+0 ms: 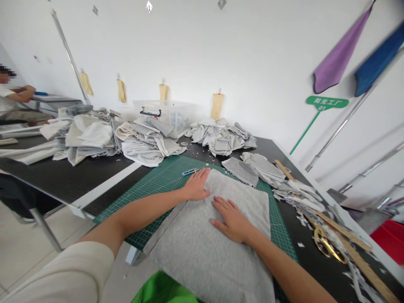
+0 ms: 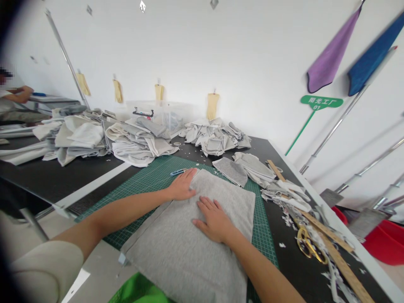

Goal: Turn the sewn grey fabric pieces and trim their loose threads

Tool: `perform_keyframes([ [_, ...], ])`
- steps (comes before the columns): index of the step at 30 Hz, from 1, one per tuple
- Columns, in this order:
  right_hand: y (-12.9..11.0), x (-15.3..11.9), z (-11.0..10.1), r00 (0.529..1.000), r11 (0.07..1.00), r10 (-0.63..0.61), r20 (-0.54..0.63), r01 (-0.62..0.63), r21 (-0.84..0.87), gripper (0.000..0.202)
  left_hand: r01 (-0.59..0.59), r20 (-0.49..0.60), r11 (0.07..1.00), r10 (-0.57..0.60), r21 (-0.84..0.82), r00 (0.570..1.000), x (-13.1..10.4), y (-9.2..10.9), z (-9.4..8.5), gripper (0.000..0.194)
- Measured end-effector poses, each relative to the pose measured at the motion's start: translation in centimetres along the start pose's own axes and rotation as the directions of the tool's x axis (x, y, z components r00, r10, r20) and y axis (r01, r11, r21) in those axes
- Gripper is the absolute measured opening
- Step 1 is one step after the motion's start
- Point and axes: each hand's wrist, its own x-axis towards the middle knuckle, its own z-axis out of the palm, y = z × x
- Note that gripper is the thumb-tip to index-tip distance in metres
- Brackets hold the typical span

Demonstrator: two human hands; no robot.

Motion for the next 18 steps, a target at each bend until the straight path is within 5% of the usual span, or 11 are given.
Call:
perform_keyframes([
  [5, -0.2, -0.1, -0.1, 1.000, 1.000, 0.000, -0.010, 0.000, -0.010, 0.070, 0.008, -0.051, 0.951, -0.025, -0.309, 0.998, 0.9, 0.0, 1.1, 0.024],
  [8, -0.2, -0.1, -0.1, 1.000, 1.000, -0.002, -0.010, 0.002, -0.017, 0.069, 0.062, 0.081, 0.747, -0.011, -0.662, 0.997, 2.1, -0.6, 1.8, 0.031],
  [11, -0.2, -0.1, -0.1, 1.000, 1.000, -0.001, -0.011, 0.001, -0.022, 0.068, 0.073, 0.135, 0.662, 0.043, -0.746, 0.990, 2.8, -1.9, 1.2, 0.043],
  [14, -0.1, -0.1, -0.1, 1.000, 1.000, -0.005, -0.014, 0.005, -0.024, 0.068, -0.055, -0.088, 0.741, -0.006, -0.669, 0.996, 3.2, -3.4, 0.0, 0.059],
  [18, -0.1, 0.0, 0.1, 1.000, 1.000, -0.009, -0.016, 0.008, -0.030, 0.067, -0.292, -0.426, 0.872, 0.109, -0.393, 0.898, 3.0, -4.7, 0.0, 0.061],
])
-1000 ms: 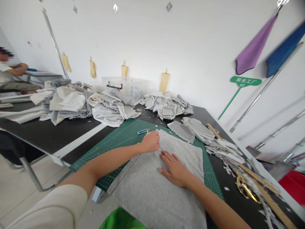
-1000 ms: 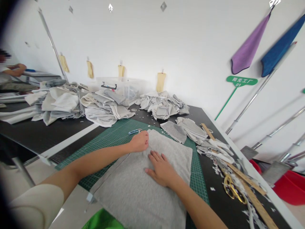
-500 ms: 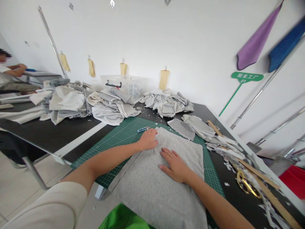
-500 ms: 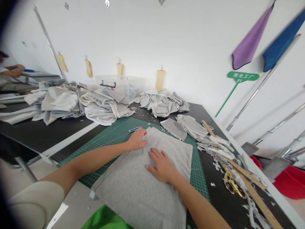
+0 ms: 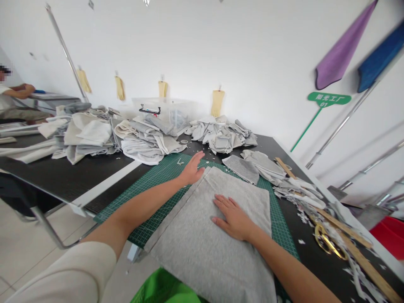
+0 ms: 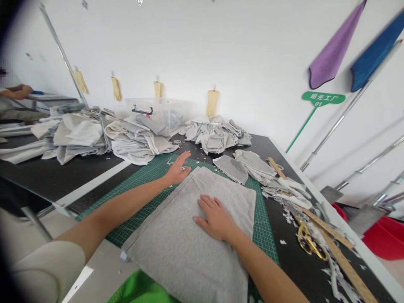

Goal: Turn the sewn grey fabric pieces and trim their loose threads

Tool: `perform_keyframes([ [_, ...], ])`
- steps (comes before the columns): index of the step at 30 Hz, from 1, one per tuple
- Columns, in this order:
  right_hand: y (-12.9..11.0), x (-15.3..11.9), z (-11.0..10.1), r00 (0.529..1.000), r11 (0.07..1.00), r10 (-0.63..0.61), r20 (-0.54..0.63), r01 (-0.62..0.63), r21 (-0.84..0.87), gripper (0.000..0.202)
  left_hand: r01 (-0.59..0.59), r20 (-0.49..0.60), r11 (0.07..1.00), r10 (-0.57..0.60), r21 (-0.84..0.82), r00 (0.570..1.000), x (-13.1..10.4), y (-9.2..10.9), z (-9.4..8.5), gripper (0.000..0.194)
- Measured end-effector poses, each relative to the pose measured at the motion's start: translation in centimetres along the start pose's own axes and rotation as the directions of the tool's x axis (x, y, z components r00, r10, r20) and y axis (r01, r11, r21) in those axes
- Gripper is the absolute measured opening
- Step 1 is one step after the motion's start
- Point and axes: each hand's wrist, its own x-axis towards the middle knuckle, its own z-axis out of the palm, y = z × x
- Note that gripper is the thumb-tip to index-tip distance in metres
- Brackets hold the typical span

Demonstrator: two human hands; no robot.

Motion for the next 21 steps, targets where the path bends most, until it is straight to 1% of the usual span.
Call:
perform_keyframes([
  [2, 0.0, 0.0, 0.1, 1.000, 1.000, 0.003, 0.000, -0.003, -0.005, 0.067, -0.038, 0.045, 0.994, 0.033, 0.100, 0.998, -0.5, -0.5, 0.4, 0.051],
  [4, 0.0, 0.0, 0.1, 1.000, 1.000, 0.004, -0.002, -0.004, -0.010, 0.066, -0.030, 0.111, 0.977, 0.006, 0.210, 0.994, -0.9, -0.8, 0.9, 0.037],
  [6, 0.0, 0.0, 0.0, 1.000, 1.000, -0.002, -0.002, 0.002, -0.012, 0.066, -0.007, 0.160, 0.960, -0.039, 0.279, 0.986, -0.9, -0.8, 1.2, 0.028],
  [8, 0.0, 0.0, 0.0, 1.000, 1.000, -0.008, -0.001, 0.008, -0.012, 0.066, 0.012, 0.226, 0.958, -0.080, 0.286, 0.971, -0.8, -0.5, 1.2, 0.029],
  [9, 0.0, 0.0, 0.0, 1.000, 1.000, -0.009, -0.002, 0.009, -0.011, 0.066, 0.011, 0.286, 0.963, -0.091, 0.269, 0.954, -0.7, -0.3, 1.2, 0.031],
  [10, 0.0, 0.0, 0.0, 1.000, 1.000, -0.008, -0.003, 0.008, -0.011, 0.066, -0.012, 0.380, 0.969, -0.085, 0.245, 0.921, -0.7, 0.0, 1.2, 0.032],
  [12, 0.0, 0.0, 0.0, 1.000, 1.000, -0.001, -0.006, 0.001, -0.012, 0.066, -0.111, 0.579, 0.970, -0.036, 0.217, 0.814, -0.8, 0.3, 1.0, 0.033],
  [13, 0.0, 0.0, 0.1, 1.000, 1.000, 0.001, -0.007, -0.001, -0.013, 0.066, -0.167, 0.641, 0.956, -0.029, 0.243, 0.767, -0.9, 0.4, 0.8, 0.033],
  [14, 0.0, 0.0, 0.1, 1.000, 1.000, 0.002, -0.007, -0.002, -0.015, 0.066, -0.208, 0.655, 0.926, -0.054, 0.316, 0.754, -0.9, 0.5, 0.5, 0.032],
  [15, 0.0, 0.0, 0.1, 1.000, 1.000, 0.002, -0.006, -0.002, -0.016, 0.066, -0.215, 0.609, 0.874, -0.110, 0.436, 0.786, -1.0, 0.6, 0.2, 0.033],
  [16, 0.0, 0.1, 0.0, 1.000, 1.000, -0.001, -0.004, 0.001, -0.016, 0.066, -0.183, 0.507, 0.802, -0.167, 0.569, 0.845, -1.0, 0.6, -0.1, 0.035],
  [17, 0.0, 0.1, 0.0, 1.000, 1.000, -0.003, -0.003, 0.003, -0.014, 0.066, -0.130, 0.388, 0.729, -0.198, 0.673, 0.900, -1.0, 0.6, -0.4, 0.037],
  [18, 0.0, 0.1, 0.0, 1.000, 1.000, -0.006, -0.001, 0.006, -0.012, 0.066, -0.096, 0.306, 0.682, -0.194, 0.725, 0.932, -1.0, 0.7, -0.5, 0.040],
  [19, 0.0, 0.1, 0.0, 1.000, 1.000, -0.008, -0.001, 0.008, -0.011, 0.066, -0.108, 0.293, 0.678, -0.163, 0.727, 0.942, -1.0, 0.7, -0.6, 0.043],
  [20, 0.0, 0.1, 0.0, 1.000, 1.000, -0.009, -0.002, 0.009, -0.011, 0.066, -0.175, 0.360, 0.707, -0.119, 0.685, 0.925, -1.0, 0.8, -0.6, 0.045],
  [21, 0.0, 0.1, 0.0, 1.000, 1.000, -0.008, -0.002, 0.008, -0.012, 0.066, -0.259, 0.467, 0.745, -0.078, 0.614, 0.881, -1.0, 0.8, -0.6, 0.045],
])
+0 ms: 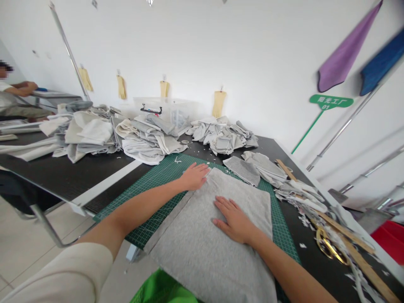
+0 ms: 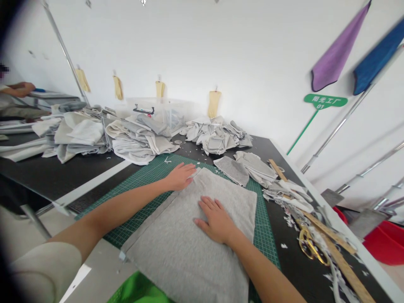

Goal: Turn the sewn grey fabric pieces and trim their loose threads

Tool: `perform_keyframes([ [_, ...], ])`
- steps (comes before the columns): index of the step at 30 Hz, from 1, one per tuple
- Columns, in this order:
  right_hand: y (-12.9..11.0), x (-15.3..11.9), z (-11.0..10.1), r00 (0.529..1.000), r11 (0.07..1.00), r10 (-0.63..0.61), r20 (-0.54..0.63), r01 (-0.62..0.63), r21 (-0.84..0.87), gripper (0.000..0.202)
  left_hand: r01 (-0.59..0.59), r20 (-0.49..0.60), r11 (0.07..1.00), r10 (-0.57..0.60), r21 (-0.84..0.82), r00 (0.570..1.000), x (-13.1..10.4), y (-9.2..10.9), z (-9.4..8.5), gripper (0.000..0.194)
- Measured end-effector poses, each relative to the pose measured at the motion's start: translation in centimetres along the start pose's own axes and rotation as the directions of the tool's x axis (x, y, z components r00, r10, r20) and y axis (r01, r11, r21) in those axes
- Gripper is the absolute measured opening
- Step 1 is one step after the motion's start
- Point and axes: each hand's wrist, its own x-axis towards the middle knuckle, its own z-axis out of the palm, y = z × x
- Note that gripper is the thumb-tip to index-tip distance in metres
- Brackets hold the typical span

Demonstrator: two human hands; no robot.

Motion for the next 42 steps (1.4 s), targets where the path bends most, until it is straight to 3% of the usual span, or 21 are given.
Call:
perform_keyframes([
  [2, 0.0, 0.0, 0.0, 1.000, 1.000, 0.009, -0.003, -0.009, -0.005, 0.066, -0.129, 0.127, 0.990, 0.137, -0.063, 0.982, 0.0, 0.0, 0.1, 0.042],
  [3, 0.0, 0.0, 0.0, 1.000, 1.000, 0.012, -0.003, -0.012, -0.004, 0.066, -0.119, 0.161, 0.991, 0.127, -0.061, 0.979, 0.1, -0.1, 0.1, 0.041],
  [6, 0.0, -0.1, -0.1, 1.000, 1.000, 0.008, 0.004, -0.008, 0.006, 0.066, 0.093, 0.058, 0.995, -0.095, 0.027, 0.994, 0.1, -0.4, -0.1, 0.042],
  [7, 0.0, -0.1, -0.1, 1.000, 1.000, 0.006, 0.007, -0.006, 0.009, 0.066, 0.113, 0.027, 0.993, -0.113, 0.020, 0.993, 0.0, -0.5, -0.3, 0.044],
  [9, 0.0, 0.0, -0.1, 1.000, 1.000, 0.005, 0.011, -0.005, 0.010, 0.066, -0.008, 0.073, 0.998, 0.012, -0.059, 0.997, -0.3, -0.4, -0.4, 0.048],
  [11, 0.0, 0.0, 0.0, 1.000, 1.000, 0.009, 0.011, -0.009, 0.007, 0.066, -0.203, 0.174, 0.964, 0.233, -0.172, 0.957, -0.9, -0.3, -0.2, 0.052],
  [12, 0.0, 0.0, 0.0, 1.000, 1.000, 0.010, 0.011, -0.010, 0.005, 0.066, -0.250, 0.199, 0.948, 0.288, -0.197, 0.937, -1.2, -0.3, 0.0, 0.051],
  [13, 0.0, 0.0, 0.0, 1.000, 1.000, 0.010, 0.011, -0.011, 0.004, 0.066, -0.251, 0.196, 0.950, 0.285, -0.183, 0.938, -1.4, -0.5, 0.1, 0.048],
  [16, 0.0, 0.1, 0.1, 1.000, 1.000, 0.011, 0.012, -0.011, 0.004, 0.066, -0.080, 0.070, 0.996, 0.083, -0.044, 0.994, -2.0, -1.2, 0.1, 0.042],
  [18, 0.0, 0.1, 0.0, 1.000, 1.000, 0.013, 0.015, -0.013, 0.004, 0.066, -0.001, 0.031, 1.000, 0.002, -0.026, 1.000, -2.2, -1.5, -0.2, 0.044],
  [20, 0.0, 0.0, 0.0, 1.000, 1.000, 0.011, 0.017, -0.011, 0.001, 0.066, -0.038, 0.093, 0.994, 0.047, -0.101, 0.994, -2.7, -1.5, -0.5, 0.050],
  [23, 0.0, 0.0, 0.0, 1.000, 1.000, 0.008, 0.013, -0.007, -0.008, 0.066, -0.211, 0.224, 0.944, 0.269, -0.252, 0.937, -3.6, -1.1, -0.8, 0.059],
  [24, 0.0, 0.0, 0.1, 1.000, 1.000, 0.007, 0.012, -0.007, -0.012, 0.066, -0.225, 0.240, 0.939, 0.288, -0.259, 0.927, -3.9, -1.2, -0.8, 0.058],
  [26, 0.0, 0.0, 0.1, 1.000, 1.000, 0.009, 0.013, -0.009, -0.015, 0.067, -0.133, 0.217, 0.975, 0.171, -0.176, 0.961, -4.3, -1.5, -0.8, 0.053],
  [29, 0.0, 0.1, 0.1, 1.000, 1.000, 0.010, 0.013, -0.010, -0.014, 0.066, 0.075, 0.075, 0.996, -0.071, -0.044, 0.995, -4.7, -2.0, -0.8, 0.051],
  [31, 0.0, 0.1, 0.1, 1.000, 1.000, 0.007, 0.009, -0.007, -0.009, 0.066, 0.027, 0.068, 0.996, -0.021, -0.080, 0.997, -5.0, -1.9, -0.7, 0.055],
  [34, 0.0, 0.2, 0.1, 1.000, 1.000, -0.004, 0.002, 0.004, 0.000, 0.065, -0.139, 0.168, 0.977, 0.166, -0.163, 0.972, -5.6, -1.7, -0.4, 0.058],
  [36, 0.0, 0.2, 0.2, 1.000, 1.000, -0.004, -0.003, 0.004, 0.000, 0.065, -0.080, 0.147, 0.991, 0.096, -0.109, 0.985, -5.8, -1.8, -0.3, 0.053],
  [39, 0.0, 0.2, 0.2, 1.000, 1.000, 0.000, -0.006, 0.000, -0.002, 0.065, 0.121, -0.007, 0.992, -0.121, -0.026, 0.993, -5.8, -2.3, -0.4, 0.053],
  [40, 0.0, 0.2, 0.2, 1.000, 1.000, -0.001, -0.005, 0.001, 0.000, 0.065, 0.112, -0.016, 0.993, -0.113, -0.043, 0.993, -5.8, -2.4, -0.5, 0.056],
  [42, 0.1, 0.2, 0.2, 1.000, 1.000, -0.005, -0.002, 0.005, 0.003, 0.065, -0.029, 0.058, 0.992, 0.036, -0.126, 0.998, -5.9, -2.4, -0.5, 0.062],
])
